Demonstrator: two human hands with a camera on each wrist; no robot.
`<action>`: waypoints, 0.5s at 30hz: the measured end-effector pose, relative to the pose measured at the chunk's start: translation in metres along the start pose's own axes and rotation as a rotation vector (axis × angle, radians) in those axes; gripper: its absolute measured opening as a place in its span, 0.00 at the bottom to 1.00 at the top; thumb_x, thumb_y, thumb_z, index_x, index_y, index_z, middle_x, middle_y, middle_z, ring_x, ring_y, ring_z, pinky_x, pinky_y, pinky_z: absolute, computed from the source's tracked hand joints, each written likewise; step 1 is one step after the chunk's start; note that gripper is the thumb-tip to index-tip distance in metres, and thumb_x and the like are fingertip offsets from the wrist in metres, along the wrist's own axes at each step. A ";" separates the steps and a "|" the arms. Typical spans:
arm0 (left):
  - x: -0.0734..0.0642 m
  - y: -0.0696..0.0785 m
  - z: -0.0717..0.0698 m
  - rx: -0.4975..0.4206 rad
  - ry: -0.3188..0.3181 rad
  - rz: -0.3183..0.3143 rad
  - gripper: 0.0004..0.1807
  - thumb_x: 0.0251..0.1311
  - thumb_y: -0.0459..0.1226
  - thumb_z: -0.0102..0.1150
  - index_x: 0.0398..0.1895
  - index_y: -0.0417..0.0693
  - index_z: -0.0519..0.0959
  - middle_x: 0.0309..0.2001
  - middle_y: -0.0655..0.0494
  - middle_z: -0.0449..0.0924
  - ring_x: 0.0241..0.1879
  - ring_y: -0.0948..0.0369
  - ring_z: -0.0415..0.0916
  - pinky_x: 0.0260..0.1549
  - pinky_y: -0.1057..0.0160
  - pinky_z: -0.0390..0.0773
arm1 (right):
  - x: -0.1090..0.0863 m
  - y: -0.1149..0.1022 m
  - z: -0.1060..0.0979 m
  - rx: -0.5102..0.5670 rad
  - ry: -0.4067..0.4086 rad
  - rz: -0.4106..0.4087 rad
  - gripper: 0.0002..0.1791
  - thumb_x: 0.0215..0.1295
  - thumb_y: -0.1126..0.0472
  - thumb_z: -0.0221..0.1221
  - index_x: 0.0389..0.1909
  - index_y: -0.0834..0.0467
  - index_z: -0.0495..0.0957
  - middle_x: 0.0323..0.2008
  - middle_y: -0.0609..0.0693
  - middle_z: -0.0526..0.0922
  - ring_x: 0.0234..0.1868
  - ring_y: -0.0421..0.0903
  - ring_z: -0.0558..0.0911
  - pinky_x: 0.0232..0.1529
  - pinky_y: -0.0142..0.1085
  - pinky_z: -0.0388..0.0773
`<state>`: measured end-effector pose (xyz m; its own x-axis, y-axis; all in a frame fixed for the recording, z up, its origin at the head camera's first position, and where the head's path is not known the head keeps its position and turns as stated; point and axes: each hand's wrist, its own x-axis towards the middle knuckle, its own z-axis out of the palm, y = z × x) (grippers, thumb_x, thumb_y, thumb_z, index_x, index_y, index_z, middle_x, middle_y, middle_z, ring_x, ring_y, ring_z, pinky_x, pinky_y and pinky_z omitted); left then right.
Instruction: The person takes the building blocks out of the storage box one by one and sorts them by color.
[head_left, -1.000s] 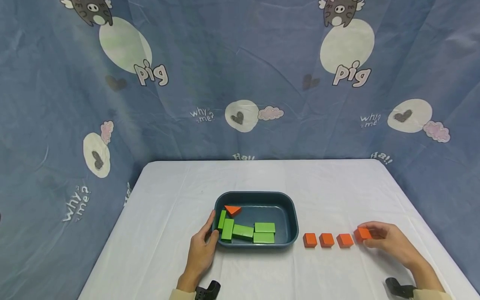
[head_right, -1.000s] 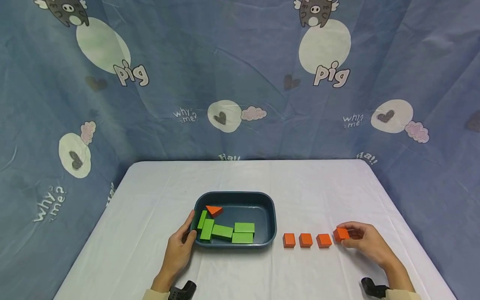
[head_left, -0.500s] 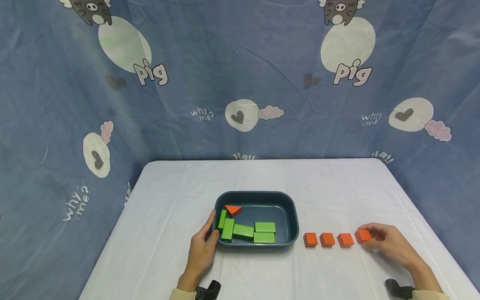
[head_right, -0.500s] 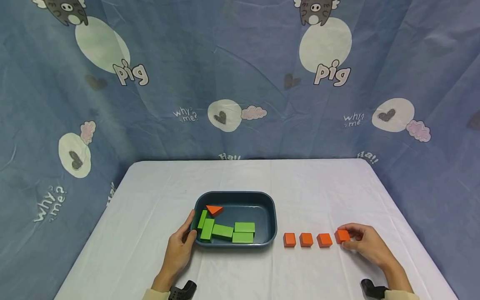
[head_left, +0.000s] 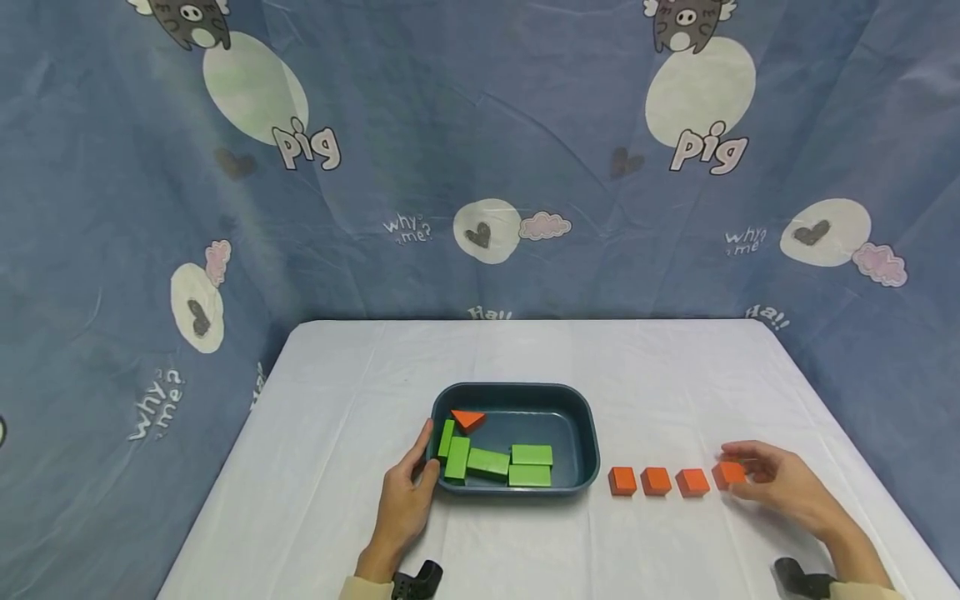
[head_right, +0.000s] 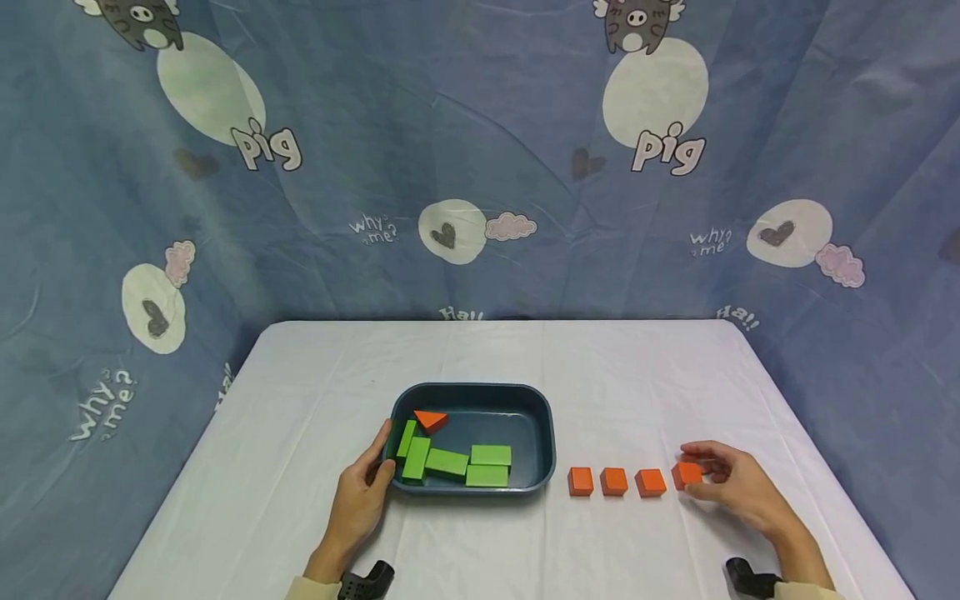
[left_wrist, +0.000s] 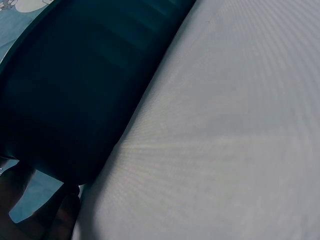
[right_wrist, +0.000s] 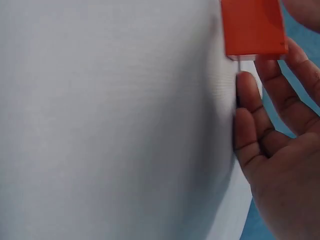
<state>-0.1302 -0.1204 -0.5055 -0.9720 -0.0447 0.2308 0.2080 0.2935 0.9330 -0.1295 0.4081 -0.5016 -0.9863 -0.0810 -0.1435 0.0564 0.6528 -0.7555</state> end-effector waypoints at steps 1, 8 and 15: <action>0.000 0.000 0.000 -0.002 0.000 -0.001 0.28 0.69 0.23 0.54 0.72 0.33 0.67 0.71 0.44 0.67 0.70 0.53 0.65 0.61 0.80 0.63 | 0.000 -0.001 -0.001 0.017 0.001 -0.012 0.32 0.55 0.64 0.74 0.61 0.68 0.76 0.52 0.60 0.84 0.41 0.37 0.81 0.40 0.30 0.80; 0.000 -0.001 0.000 -0.016 0.005 0.002 0.28 0.69 0.23 0.55 0.72 0.34 0.67 0.71 0.44 0.67 0.70 0.53 0.65 0.61 0.80 0.63 | 0.005 -0.015 -0.010 0.062 0.006 -0.035 0.34 0.60 0.61 0.72 0.65 0.68 0.73 0.57 0.64 0.81 0.46 0.37 0.82 0.39 0.32 0.82; 0.000 -0.002 0.000 -0.019 0.008 0.009 0.28 0.69 0.23 0.55 0.72 0.34 0.68 0.71 0.45 0.68 0.69 0.53 0.66 0.62 0.80 0.62 | 0.014 -0.032 -0.011 0.068 0.021 -0.081 0.31 0.63 0.62 0.70 0.65 0.66 0.73 0.56 0.56 0.82 0.49 0.38 0.82 0.43 0.30 0.82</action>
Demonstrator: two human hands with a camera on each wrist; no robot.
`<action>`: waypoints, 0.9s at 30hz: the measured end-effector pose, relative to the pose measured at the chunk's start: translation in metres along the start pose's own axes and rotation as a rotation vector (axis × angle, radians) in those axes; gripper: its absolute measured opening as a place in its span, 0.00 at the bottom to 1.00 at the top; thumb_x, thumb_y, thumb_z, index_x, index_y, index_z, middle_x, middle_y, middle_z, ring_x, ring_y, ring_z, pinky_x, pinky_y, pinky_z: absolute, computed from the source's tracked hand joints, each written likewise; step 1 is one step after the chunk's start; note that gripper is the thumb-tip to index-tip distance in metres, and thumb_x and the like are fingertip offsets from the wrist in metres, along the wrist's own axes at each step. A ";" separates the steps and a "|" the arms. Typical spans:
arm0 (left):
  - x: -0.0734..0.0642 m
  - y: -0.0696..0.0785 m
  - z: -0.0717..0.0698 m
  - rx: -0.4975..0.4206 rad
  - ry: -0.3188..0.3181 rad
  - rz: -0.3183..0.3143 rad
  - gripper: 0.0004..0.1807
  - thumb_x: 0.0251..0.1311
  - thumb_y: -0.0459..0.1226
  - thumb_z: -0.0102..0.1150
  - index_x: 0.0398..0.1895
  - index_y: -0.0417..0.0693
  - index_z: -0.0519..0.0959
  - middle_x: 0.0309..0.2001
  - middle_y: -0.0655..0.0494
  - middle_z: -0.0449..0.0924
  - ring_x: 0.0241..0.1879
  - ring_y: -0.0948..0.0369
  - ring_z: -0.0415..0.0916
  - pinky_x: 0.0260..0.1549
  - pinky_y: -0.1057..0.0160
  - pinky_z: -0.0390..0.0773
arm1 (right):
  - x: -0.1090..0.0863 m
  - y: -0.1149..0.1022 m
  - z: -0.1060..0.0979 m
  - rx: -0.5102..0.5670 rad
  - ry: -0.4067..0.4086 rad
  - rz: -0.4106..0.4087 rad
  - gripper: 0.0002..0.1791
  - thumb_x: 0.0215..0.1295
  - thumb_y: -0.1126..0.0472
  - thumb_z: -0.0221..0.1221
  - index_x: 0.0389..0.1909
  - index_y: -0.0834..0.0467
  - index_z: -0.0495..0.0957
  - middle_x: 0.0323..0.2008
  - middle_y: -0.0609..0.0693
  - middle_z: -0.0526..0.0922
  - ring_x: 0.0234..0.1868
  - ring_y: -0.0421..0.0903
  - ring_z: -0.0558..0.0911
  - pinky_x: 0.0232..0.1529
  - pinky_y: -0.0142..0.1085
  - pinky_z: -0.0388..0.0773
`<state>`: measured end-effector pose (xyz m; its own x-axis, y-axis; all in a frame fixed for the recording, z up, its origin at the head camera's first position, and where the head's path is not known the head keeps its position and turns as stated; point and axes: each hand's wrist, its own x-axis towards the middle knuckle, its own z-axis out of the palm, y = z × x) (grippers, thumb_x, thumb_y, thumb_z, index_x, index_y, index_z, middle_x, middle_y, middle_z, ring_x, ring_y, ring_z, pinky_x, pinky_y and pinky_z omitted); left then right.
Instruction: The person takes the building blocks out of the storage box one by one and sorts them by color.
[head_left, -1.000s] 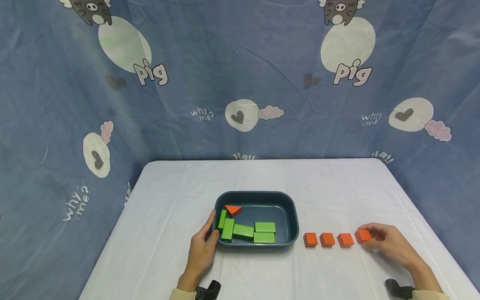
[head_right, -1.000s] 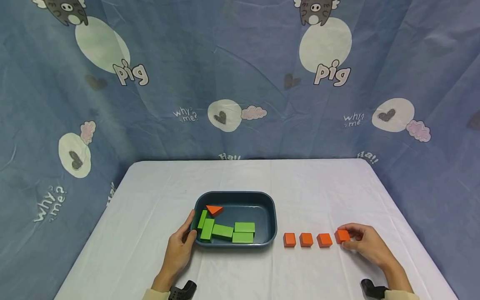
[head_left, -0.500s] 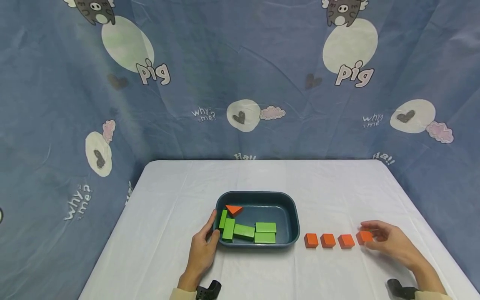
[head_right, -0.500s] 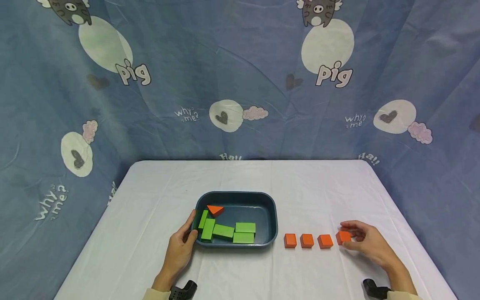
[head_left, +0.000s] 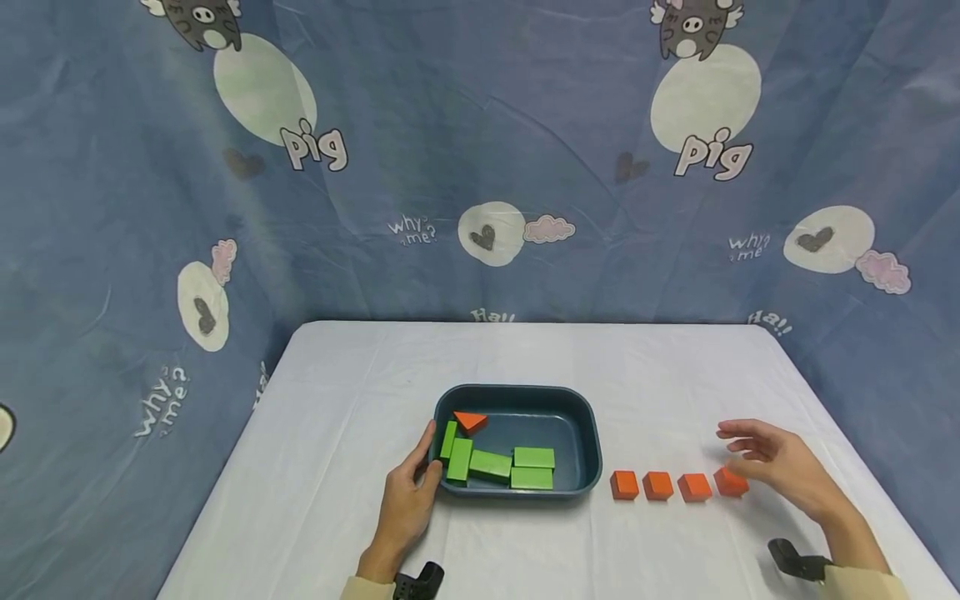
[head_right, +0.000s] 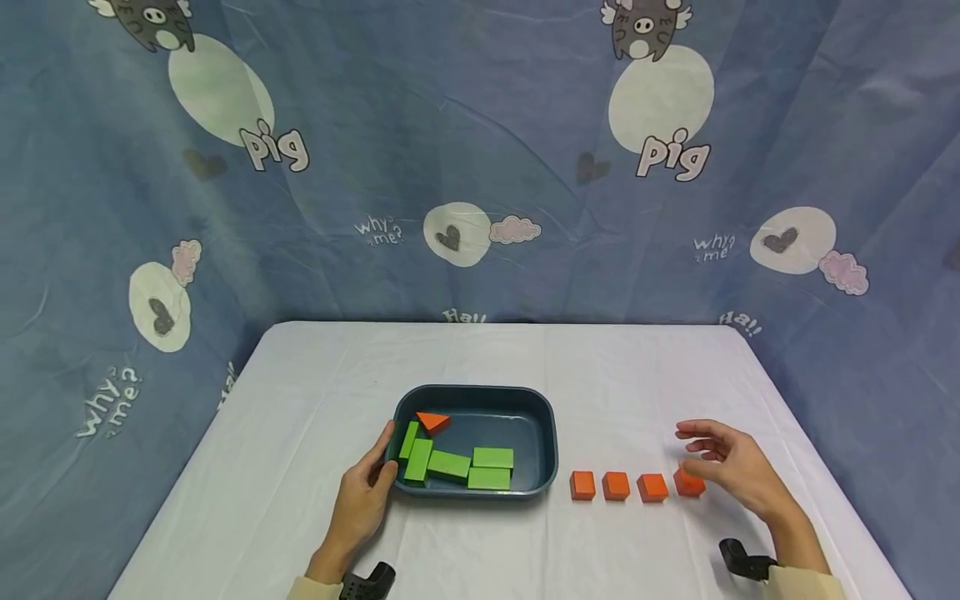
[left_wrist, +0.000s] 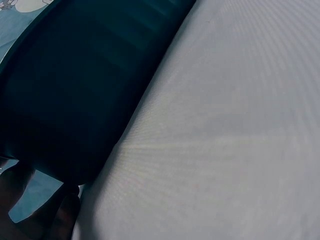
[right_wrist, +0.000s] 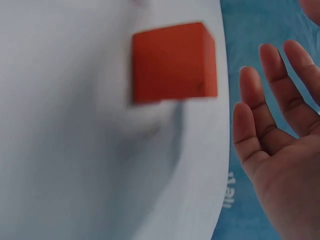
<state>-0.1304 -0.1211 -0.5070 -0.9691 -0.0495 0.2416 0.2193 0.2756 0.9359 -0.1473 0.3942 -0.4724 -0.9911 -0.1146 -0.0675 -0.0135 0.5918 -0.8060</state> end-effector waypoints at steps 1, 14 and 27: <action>0.000 0.000 0.000 0.002 0.000 -0.001 0.28 0.69 0.23 0.55 0.72 0.34 0.68 0.71 0.44 0.68 0.69 0.53 0.65 0.62 0.80 0.62 | 0.002 -0.002 0.001 0.006 0.001 -0.013 0.31 0.63 0.63 0.70 0.65 0.66 0.73 0.56 0.55 0.82 0.50 0.39 0.82 0.43 0.30 0.82; -0.001 -0.003 -0.001 -0.008 0.002 0.015 0.28 0.68 0.23 0.56 0.72 0.33 0.68 0.70 0.43 0.68 0.69 0.52 0.65 0.61 0.80 0.64 | 0.034 -0.035 0.023 0.067 0.019 -0.155 0.28 0.64 0.66 0.69 0.64 0.65 0.74 0.53 0.46 0.83 0.49 0.44 0.84 0.45 0.28 0.82; 0.000 -0.003 -0.002 0.003 -0.001 0.028 0.28 0.68 0.24 0.56 0.72 0.33 0.68 0.70 0.42 0.68 0.69 0.51 0.66 0.61 0.79 0.63 | 0.071 -0.070 0.043 0.146 -0.047 -0.243 0.28 0.63 0.65 0.69 0.64 0.63 0.75 0.55 0.55 0.81 0.49 0.45 0.83 0.49 0.28 0.81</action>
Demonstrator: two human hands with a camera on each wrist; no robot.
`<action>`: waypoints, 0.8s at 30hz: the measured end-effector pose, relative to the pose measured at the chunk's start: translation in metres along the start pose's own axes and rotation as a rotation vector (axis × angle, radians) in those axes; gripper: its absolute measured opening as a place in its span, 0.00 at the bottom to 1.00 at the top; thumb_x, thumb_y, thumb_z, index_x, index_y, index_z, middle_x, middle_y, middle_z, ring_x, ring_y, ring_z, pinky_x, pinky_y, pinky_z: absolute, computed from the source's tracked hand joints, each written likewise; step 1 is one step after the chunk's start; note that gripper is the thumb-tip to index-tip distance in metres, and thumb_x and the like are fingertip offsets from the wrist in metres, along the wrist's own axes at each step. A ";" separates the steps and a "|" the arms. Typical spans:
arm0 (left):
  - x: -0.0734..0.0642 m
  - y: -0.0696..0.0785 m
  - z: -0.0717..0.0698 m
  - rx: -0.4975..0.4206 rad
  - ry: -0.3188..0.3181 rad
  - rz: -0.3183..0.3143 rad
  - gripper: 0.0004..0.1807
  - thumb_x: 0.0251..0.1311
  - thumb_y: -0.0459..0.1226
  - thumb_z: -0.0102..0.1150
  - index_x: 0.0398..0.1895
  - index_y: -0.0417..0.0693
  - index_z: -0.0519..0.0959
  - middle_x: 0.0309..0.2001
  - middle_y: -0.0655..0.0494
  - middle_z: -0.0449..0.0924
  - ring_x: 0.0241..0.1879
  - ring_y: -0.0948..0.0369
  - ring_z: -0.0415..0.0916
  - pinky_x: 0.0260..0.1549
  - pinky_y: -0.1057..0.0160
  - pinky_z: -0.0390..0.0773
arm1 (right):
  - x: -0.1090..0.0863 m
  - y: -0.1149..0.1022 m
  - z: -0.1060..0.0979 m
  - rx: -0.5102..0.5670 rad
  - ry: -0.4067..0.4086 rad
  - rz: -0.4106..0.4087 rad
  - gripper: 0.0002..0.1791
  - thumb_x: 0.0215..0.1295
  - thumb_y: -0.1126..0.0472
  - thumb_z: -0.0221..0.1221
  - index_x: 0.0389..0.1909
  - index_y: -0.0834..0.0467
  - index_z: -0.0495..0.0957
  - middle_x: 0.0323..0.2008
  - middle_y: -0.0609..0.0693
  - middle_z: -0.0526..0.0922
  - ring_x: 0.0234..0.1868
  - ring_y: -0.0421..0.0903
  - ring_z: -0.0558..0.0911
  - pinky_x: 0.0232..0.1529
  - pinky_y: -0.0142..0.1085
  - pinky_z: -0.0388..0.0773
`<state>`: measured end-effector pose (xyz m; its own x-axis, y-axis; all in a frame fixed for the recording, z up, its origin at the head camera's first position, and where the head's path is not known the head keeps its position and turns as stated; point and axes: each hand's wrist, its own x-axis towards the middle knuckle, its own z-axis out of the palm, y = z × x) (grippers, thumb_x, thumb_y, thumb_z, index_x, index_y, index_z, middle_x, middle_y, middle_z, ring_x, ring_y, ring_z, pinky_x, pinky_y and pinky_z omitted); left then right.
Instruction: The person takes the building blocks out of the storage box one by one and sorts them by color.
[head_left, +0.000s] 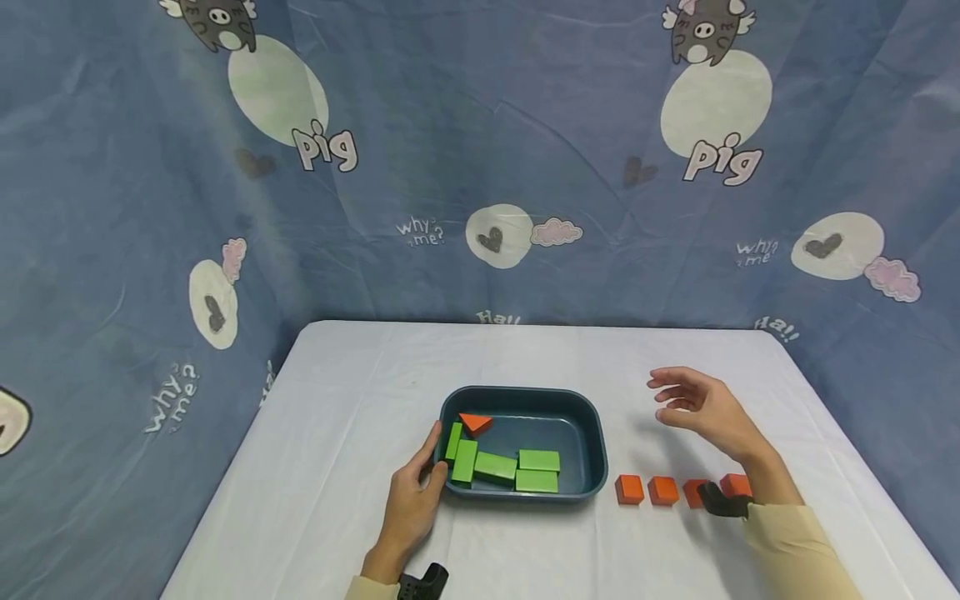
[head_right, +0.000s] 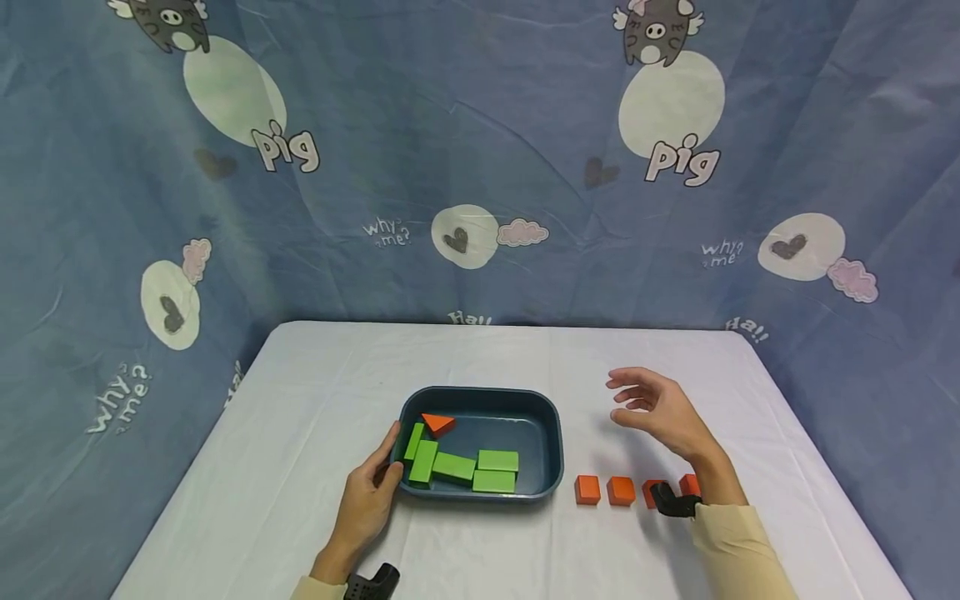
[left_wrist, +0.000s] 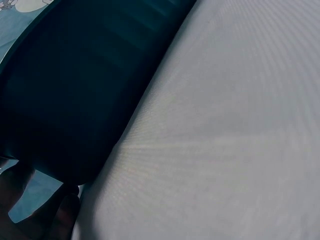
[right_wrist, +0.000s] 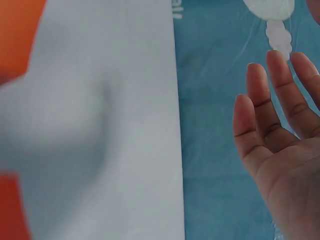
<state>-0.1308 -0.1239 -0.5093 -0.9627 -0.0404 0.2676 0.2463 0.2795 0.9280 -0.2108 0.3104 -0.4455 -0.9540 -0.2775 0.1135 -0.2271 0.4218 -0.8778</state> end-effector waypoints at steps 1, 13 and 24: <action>0.000 0.000 0.000 -0.002 -0.003 -0.002 0.28 0.68 0.24 0.56 0.72 0.33 0.68 0.70 0.42 0.68 0.69 0.51 0.65 0.62 0.79 0.63 | 0.003 -0.001 0.002 0.003 -0.006 -0.005 0.28 0.63 0.66 0.70 0.63 0.63 0.75 0.55 0.56 0.81 0.49 0.45 0.83 0.50 0.29 0.81; 0.001 0.001 0.000 -0.001 -0.004 -0.009 0.28 0.69 0.25 0.57 0.71 0.33 0.68 0.70 0.43 0.68 0.69 0.51 0.66 0.62 0.80 0.61 | 0.041 -0.023 0.029 0.017 -0.077 -0.079 0.28 0.58 0.69 0.72 0.61 0.62 0.77 0.55 0.61 0.81 0.49 0.52 0.83 0.53 0.41 0.82; 0.000 0.000 -0.001 0.001 0.000 -0.012 0.28 0.68 0.24 0.57 0.72 0.34 0.69 0.70 0.44 0.69 0.68 0.51 0.67 0.61 0.80 0.63 | 0.064 -0.038 0.049 0.062 -0.127 -0.137 0.28 0.56 0.70 0.72 0.60 0.62 0.78 0.53 0.57 0.82 0.49 0.56 0.83 0.51 0.40 0.83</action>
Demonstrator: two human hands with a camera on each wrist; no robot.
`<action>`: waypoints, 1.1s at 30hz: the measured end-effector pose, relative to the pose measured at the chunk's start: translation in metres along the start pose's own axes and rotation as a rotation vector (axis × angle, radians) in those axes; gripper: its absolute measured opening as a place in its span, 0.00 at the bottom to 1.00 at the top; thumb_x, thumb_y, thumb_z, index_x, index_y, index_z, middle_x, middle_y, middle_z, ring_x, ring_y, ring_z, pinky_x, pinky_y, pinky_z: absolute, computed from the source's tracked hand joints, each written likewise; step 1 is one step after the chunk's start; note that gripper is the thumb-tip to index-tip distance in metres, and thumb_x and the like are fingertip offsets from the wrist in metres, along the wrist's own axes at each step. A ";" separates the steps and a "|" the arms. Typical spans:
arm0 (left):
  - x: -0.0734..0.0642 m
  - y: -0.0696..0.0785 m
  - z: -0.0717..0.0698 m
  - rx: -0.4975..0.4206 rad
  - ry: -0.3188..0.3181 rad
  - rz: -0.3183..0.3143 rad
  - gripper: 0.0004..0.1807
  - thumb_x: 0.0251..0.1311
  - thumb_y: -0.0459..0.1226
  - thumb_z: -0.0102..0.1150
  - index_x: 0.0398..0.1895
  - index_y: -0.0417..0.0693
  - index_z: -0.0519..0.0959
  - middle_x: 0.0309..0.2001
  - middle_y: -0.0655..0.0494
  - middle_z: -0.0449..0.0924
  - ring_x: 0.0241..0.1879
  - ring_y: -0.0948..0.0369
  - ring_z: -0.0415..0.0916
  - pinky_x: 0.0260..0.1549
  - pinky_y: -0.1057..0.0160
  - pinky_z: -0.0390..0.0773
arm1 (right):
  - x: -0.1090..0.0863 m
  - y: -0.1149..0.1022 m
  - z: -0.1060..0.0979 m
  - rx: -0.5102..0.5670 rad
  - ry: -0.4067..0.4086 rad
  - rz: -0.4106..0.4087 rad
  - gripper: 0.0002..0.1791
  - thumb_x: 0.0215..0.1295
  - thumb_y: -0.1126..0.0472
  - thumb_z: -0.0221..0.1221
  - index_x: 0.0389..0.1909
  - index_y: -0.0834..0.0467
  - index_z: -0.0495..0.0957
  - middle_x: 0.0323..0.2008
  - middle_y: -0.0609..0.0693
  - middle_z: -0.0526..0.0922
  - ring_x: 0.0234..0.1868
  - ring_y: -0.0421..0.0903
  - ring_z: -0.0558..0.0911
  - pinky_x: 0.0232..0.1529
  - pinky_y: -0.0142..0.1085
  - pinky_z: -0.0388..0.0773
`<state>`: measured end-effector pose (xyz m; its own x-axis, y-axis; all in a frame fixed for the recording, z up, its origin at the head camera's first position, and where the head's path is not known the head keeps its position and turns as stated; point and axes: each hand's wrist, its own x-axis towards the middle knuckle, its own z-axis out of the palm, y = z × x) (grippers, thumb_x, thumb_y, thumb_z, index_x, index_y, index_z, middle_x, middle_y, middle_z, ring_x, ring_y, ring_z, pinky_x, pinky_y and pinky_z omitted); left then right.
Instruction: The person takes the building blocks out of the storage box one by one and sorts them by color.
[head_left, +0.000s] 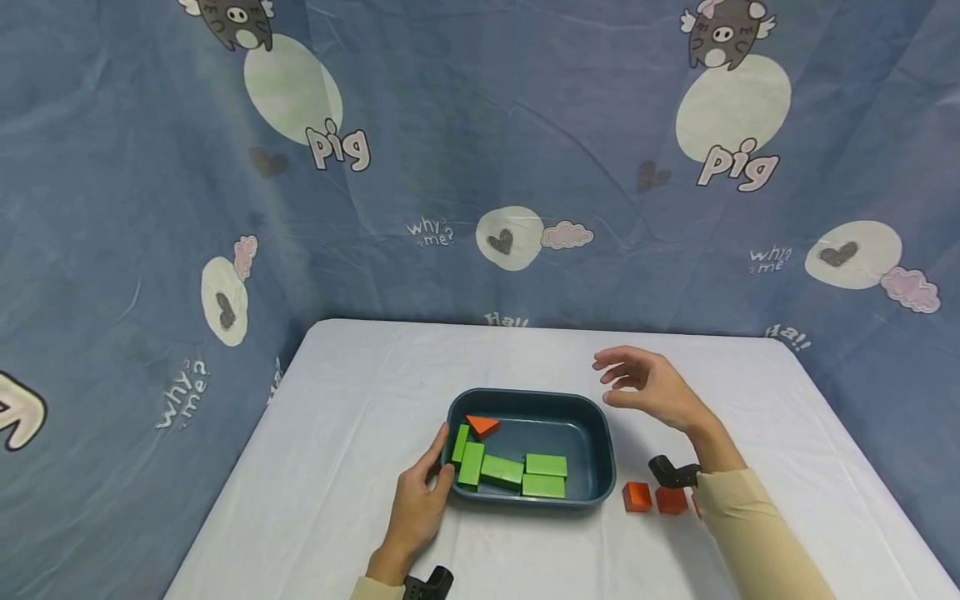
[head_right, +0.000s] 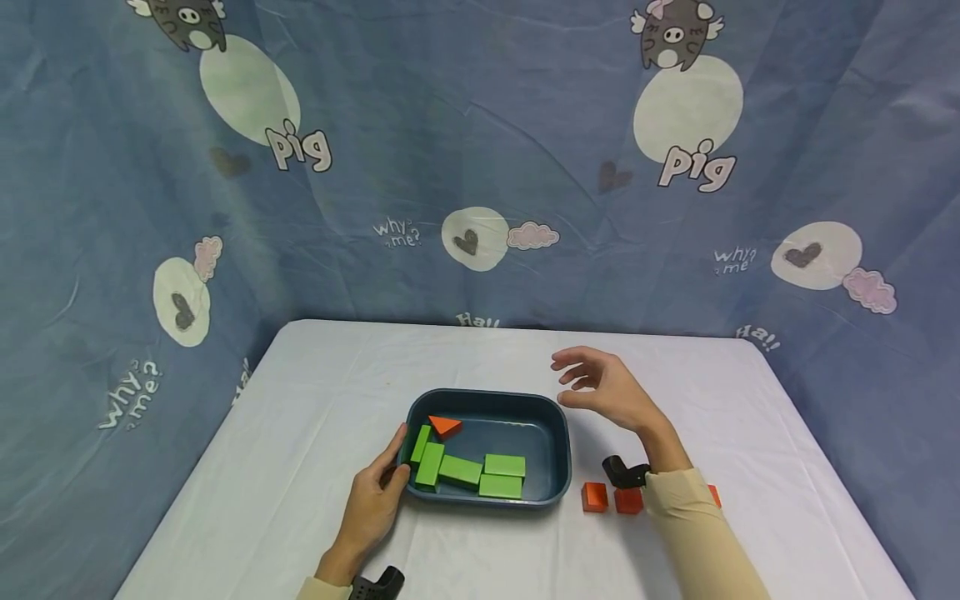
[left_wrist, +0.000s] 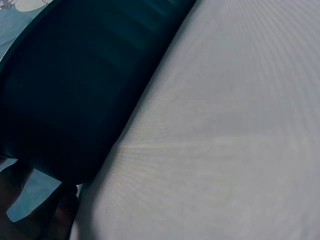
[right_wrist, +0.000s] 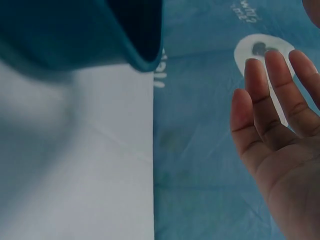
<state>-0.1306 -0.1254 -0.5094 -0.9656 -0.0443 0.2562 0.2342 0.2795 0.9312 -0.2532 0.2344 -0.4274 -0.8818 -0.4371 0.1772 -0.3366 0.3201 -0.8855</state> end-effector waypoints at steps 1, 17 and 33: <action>0.000 0.000 0.000 -0.001 0.000 0.003 0.28 0.68 0.24 0.57 0.72 0.34 0.69 0.70 0.43 0.69 0.68 0.51 0.67 0.61 0.80 0.63 | 0.002 0.000 0.002 0.007 -0.003 -0.005 0.28 0.56 0.71 0.72 0.60 0.62 0.78 0.53 0.57 0.82 0.49 0.57 0.83 0.51 0.40 0.83; 0.000 0.000 -0.002 -0.007 -0.004 -0.008 0.28 0.69 0.26 0.57 0.72 0.34 0.68 0.70 0.43 0.69 0.69 0.51 0.67 0.63 0.79 0.61 | 0.030 -0.007 0.031 0.076 -0.091 -0.074 0.28 0.57 0.72 0.71 0.60 0.65 0.78 0.52 0.58 0.82 0.48 0.59 0.83 0.49 0.47 0.84; 0.001 0.000 -0.004 -0.013 -0.006 -0.006 0.28 0.70 0.28 0.58 0.72 0.35 0.68 0.70 0.44 0.69 0.69 0.51 0.67 0.64 0.77 0.60 | 0.059 -0.006 0.066 0.118 -0.181 -0.088 0.26 0.57 0.72 0.70 0.58 0.61 0.80 0.51 0.55 0.83 0.49 0.70 0.81 0.52 0.55 0.82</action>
<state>-0.1307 -0.1289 -0.5084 -0.9676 -0.0399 0.2493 0.2301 0.2668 0.9359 -0.2811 0.1511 -0.4406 -0.7736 -0.6057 0.1859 -0.3594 0.1779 -0.9161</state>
